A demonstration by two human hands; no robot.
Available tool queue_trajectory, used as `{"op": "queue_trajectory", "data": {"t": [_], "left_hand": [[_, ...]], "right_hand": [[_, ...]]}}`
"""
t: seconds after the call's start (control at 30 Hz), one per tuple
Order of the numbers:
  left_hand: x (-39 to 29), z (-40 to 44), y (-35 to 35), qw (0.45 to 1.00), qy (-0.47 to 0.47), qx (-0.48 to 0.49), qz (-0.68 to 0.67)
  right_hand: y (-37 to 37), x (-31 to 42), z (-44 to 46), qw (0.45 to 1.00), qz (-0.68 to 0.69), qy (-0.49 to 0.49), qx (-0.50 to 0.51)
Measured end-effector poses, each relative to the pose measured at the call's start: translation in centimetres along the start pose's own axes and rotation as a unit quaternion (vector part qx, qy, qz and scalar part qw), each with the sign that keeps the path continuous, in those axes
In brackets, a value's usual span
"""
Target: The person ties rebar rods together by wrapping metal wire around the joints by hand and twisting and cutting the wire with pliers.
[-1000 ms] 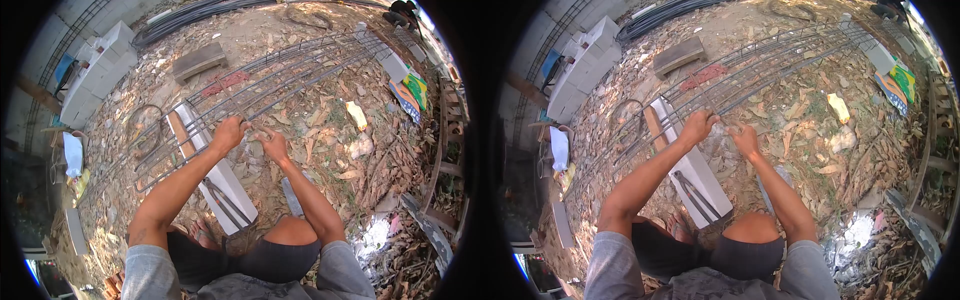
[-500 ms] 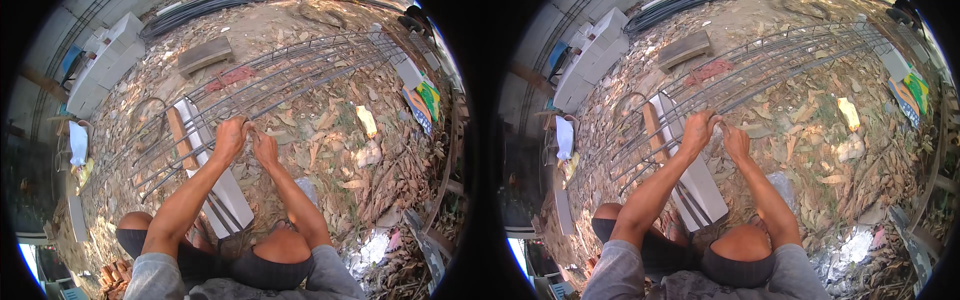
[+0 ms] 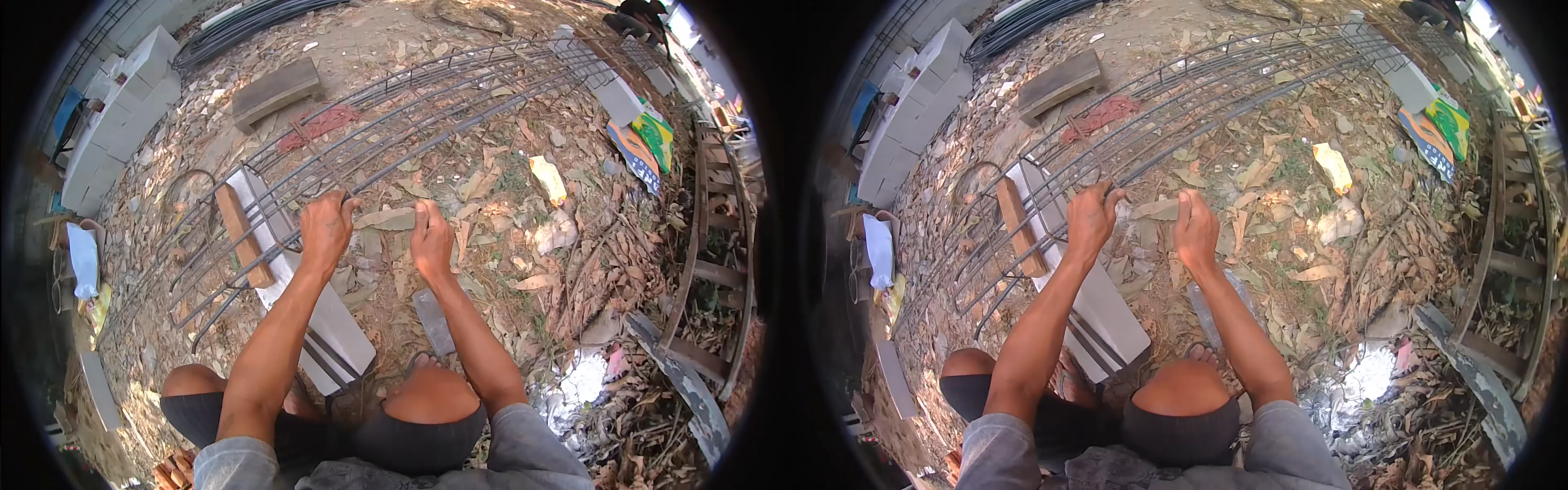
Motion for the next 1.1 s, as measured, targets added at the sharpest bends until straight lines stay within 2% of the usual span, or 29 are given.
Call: {"op": "queue_trajectory", "data": {"t": [0.13, 0.2, 0.23, 0.3, 0.4, 0.47, 0.57, 0.67, 0.9, 0.97, 1.1], "left_hand": [[0.2, -0.3, 0.1, 0.999, -0.015, -0.035, -0.013], [0.2, -0.1, 0.4, 0.999, -0.011, -0.045, -0.018], [0.1, 0.2, 0.3, 0.999, 0.013, -0.023, -0.026], [0.7, 0.3, 0.2, 0.997, 0.067, 0.022, -0.032], [1.4, 0.3, 0.1, 0.998, 0.050, 0.002, -0.025], [1.7, 0.6, 0.0, 0.997, 0.073, 0.028, -0.028], [3.2, 1.1, -1.0, 0.992, 0.097, 0.056, -0.057], [5.2, 1.7, -2.5, 0.984, 0.125, 0.098, -0.076], [6.6, 1.9, -5.3, 0.915, 0.241, 0.266, -0.184], [6.7, 2.0, -5.6, 0.915, 0.239, 0.269, -0.182], [6.9, 2.2, -6.1, 0.918, 0.216, 0.283, -0.177]], "right_hand": [[1.3, 6.2, 4.2, 0.985, -0.092, 0.136, 0.051], [1.1, 9.0, 5.7, 0.979, -0.066, 0.183, 0.053], [1.1, 10.5, 6.5, 0.975, -0.052, 0.208, 0.054], [-0.5, 11.9, 7.5, 0.959, -0.098, 0.239, 0.120], [-4.5, 14.2, 8.3, 0.908, -0.174, 0.323, 0.201], [-6.0, 16.6, 8.4, 0.854, -0.218, 0.403, 0.246], [-10.8, 17.4, 7.8, 0.741, -0.385, 0.429, 0.345], [-14.2, 16.7, 6.3, 0.693, -0.384, 0.472, 0.386], [-15.9, 16.7, 5.8, 0.657, -0.406, 0.442, 0.456], [-16.3, 16.7, 5.6, 0.640, -0.420, 0.436, 0.473], [-17.3, 15.5, 5.3, 0.665, -0.410, 0.416, 0.465]]}}
Point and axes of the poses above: each hand's wrist, its own z-axis towards the middle knuckle, its own y-axis out of the back of the hand, x = y × z, the point moved 10 cm from there along z, towards the middle knuckle, and after that the axes turned 7 degrees about -x, right-handed, at the moved point
